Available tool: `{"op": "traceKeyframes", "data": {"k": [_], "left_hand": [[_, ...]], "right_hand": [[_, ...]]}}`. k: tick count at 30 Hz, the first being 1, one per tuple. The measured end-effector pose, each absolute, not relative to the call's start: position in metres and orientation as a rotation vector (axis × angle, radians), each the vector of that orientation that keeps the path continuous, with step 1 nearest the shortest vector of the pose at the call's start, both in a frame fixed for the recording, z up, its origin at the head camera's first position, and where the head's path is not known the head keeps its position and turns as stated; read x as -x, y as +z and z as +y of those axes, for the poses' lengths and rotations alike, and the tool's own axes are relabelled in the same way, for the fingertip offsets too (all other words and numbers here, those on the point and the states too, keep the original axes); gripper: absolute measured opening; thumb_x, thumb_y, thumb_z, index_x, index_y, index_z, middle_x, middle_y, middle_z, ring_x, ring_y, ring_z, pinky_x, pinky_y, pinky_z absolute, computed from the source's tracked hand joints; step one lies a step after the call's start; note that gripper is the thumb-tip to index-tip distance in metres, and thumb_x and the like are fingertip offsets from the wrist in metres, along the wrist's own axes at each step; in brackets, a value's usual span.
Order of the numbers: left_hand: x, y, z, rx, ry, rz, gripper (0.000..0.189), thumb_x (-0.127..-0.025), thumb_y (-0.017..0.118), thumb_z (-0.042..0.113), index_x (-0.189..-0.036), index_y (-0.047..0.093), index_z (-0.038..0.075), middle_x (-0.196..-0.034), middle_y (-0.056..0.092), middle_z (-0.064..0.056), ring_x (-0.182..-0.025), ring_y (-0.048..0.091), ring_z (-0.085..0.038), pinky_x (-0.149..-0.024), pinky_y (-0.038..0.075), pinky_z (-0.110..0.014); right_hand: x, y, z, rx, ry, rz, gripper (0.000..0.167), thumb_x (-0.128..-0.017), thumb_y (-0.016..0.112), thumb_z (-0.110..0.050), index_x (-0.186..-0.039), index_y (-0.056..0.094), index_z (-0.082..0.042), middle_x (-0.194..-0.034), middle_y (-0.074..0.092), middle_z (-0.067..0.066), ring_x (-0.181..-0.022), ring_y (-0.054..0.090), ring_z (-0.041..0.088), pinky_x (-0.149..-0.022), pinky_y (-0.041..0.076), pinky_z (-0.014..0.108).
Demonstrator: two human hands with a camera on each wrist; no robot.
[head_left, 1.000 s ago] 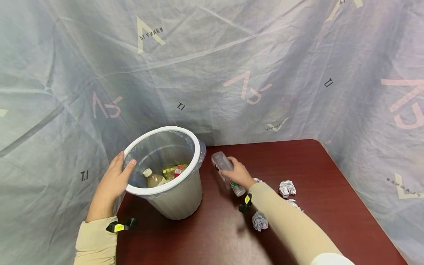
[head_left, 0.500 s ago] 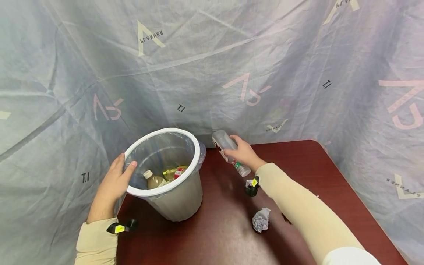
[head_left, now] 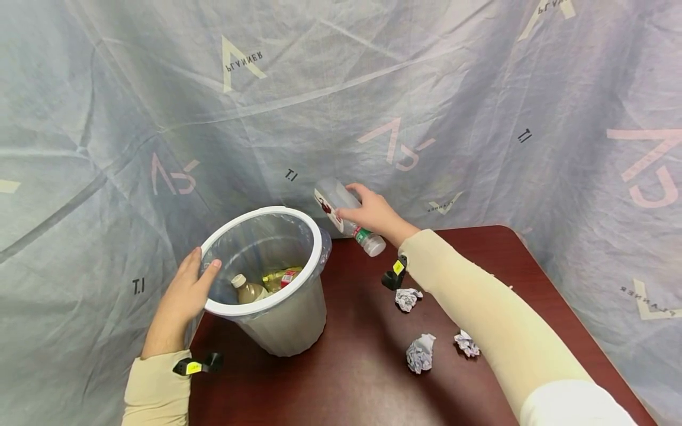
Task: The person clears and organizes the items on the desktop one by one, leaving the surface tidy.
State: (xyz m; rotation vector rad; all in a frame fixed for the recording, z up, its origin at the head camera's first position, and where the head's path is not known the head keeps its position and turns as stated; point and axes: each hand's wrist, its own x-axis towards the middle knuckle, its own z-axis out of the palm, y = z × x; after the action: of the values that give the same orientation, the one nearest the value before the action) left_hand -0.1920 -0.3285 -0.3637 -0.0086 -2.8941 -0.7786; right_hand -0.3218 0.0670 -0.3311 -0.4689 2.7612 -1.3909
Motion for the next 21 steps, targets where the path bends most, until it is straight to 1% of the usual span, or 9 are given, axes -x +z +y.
{"op": "traceKeyframes", "data": {"k": [6,8,9,13,16,18,20,21], "left_hand": [[0.191,-0.364,-0.327,-0.002,-0.778,-2.904,0.083,-0.107,0.030,0.055,-0.158,0.007,-0.007,-0.163,0.009,-0.034,-0.147,0.012,-0.056,-0.113,0.014,-0.073],[0.191,-0.363,-0.327,0.004,-0.779,-2.905,0.083,-0.108,0.030,0.054,-0.158,0.007,-0.008,-0.162,0.009,-0.034,-0.147,0.012,-0.056,-0.113,0.015,-0.072],[0.191,-0.363,-0.328,0.007,-0.779,-2.906,0.083,-0.108,0.030,0.054,-0.158,0.007,-0.008,-0.162,0.009,-0.034,-0.147,0.013,-0.056,-0.113,0.015,-0.072],[0.193,-0.363,-0.329,0.019,-0.771,-2.903,0.082,-0.108,0.031,0.052,-0.158,0.007,-0.009,-0.162,0.009,-0.035,-0.146,0.014,-0.057,-0.113,0.016,-0.072],[0.193,-0.363,-0.329,0.016,-0.772,-2.904,0.082,-0.108,0.031,0.052,-0.158,0.007,-0.009,-0.162,0.009,-0.035,-0.146,0.014,-0.057,-0.112,0.016,-0.073],[0.192,-0.364,-0.328,0.015,-0.777,-2.905,0.082,-0.108,0.031,0.052,-0.158,0.007,-0.008,-0.162,0.009,-0.035,-0.146,0.013,-0.057,-0.113,0.016,-0.072],[0.192,-0.364,-0.328,0.018,-0.781,-2.905,0.082,-0.108,0.031,0.052,-0.158,0.007,-0.008,-0.162,0.009,-0.035,-0.146,0.013,-0.057,-0.113,0.016,-0.072],[0.193,-0.365,-0.328,0.018,-0.783,-2.906,0.082,-0.108,0.031,0.052,-0.158,0.007,-0.008,-0.162,0.009,-0.035,-0.147,0.013,-0.056,-0.113,0.016,-0.072]], "right_hand": [[0.318,-0.307,0.044,0.522,-1.364,2.732,0.080,-0.087,0.070,-0.055,-0.154,0.039,-0.024,-0.126,0.061,0.007,-0.101,0.064,0.022,-0.083,0.055,0.042],[0.315,-0.302,0.034,0.538,-1.355,2.724,0.080,-0.087,0.070,-0.056,-0.154,0.039,-0.025,-0.130,0.061,0.008,-0.102,0.064,0.022,-0.084,0.054,0.042],[0.313,-0.299,0.028,0.546,-1.348,2.721,0.080,-0.087,0.069,-0.057,-0.154,0.038,-0.025,-0.133,0.060,0.008,-0.104,0.063,0.022,-0.086,0.054,0.042],[0.305,-0.291,0.006,0.588,-1.315,2.699,0.080,-0.089,0.068,-0.057,-0.155,0.036,-0.026,-0.149,0.051,0.009,-0.121,0.059,0.025,-0.095,0.051,0.045],[0.299,-0.286,-0.009,0.623,-1.292,2.676,0.080,-0.090,0.066,-0.058,-0.156,0.034,-0.026,-0.152,0.048,0.009,-0.128,0.055,0.027,-0.099,0.048,0.046],[0.295,-0.285,-0.016,0.643,-1.288,2.659,0.080,-0.091,0.064,-0.060,-0.157,0.032,-0.028,-0.150,0.049,0.010,-0.127,0.056,0.026,-0.099,0.049,0.045],[0.293,-0.284,-0.019,0.650,-1.315,2.616,0.080,-0.092,0.062,-0.062,-0.158,0.030,-0.029,-0.147,0.051,0.010,-0.113,0.064,0.030,-0.094,0.052,0.043],[0.292,-0.284,-0.020,0.650,-1.338,2.594,0.079,-0.092,0.061,-0.063,-0.157,0.030,-0.030,-0.145,0.052,0.010,-0.108,0.066,0.030,-0.092,0.053,0.042]]}}
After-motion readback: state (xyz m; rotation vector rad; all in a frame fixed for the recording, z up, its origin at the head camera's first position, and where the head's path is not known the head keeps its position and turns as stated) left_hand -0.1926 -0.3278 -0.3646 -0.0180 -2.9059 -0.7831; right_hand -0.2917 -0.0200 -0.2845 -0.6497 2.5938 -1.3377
